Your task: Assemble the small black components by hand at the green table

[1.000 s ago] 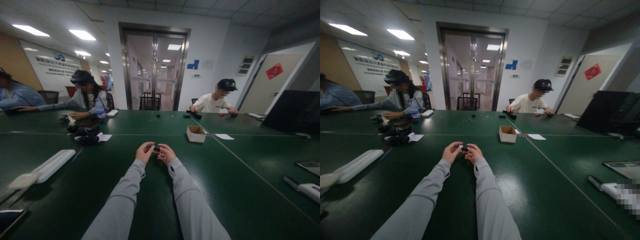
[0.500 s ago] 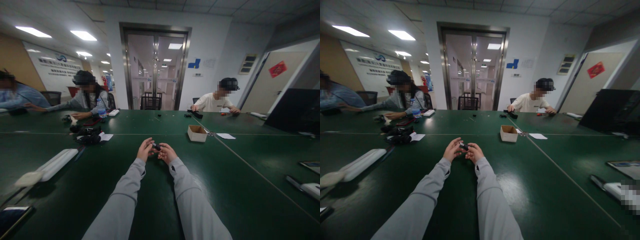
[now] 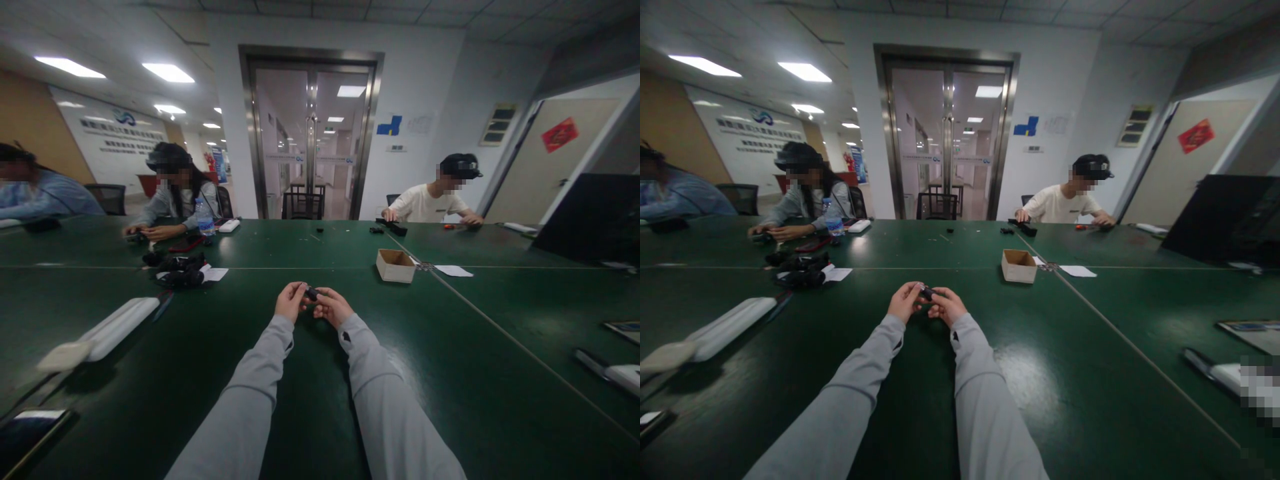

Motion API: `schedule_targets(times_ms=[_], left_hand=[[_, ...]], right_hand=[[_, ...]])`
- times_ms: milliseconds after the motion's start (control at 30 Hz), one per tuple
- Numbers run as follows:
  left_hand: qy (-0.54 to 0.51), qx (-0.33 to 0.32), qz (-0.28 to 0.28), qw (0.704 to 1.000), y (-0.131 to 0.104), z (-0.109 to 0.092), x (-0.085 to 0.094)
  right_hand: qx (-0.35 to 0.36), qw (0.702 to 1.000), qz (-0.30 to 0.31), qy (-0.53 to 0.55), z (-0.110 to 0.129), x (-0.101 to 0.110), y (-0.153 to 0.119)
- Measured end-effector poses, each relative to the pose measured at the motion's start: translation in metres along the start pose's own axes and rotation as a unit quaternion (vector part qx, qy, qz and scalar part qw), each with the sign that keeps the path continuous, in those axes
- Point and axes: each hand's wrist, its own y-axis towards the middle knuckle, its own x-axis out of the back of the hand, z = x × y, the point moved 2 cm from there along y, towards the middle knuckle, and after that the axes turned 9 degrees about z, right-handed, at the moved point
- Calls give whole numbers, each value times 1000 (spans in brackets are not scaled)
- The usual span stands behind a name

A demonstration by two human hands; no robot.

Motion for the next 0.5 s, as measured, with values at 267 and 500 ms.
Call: schedule_targets(times_ms=[267,500], left_hand=[[-25,8,46,999,-3,-3,-1],[-23,31,31,999,-3,-2,-5]], right_hand=[[-7,1000,-9,5,-1,2,2],[5,1000,21,-6,-4,4,4]])
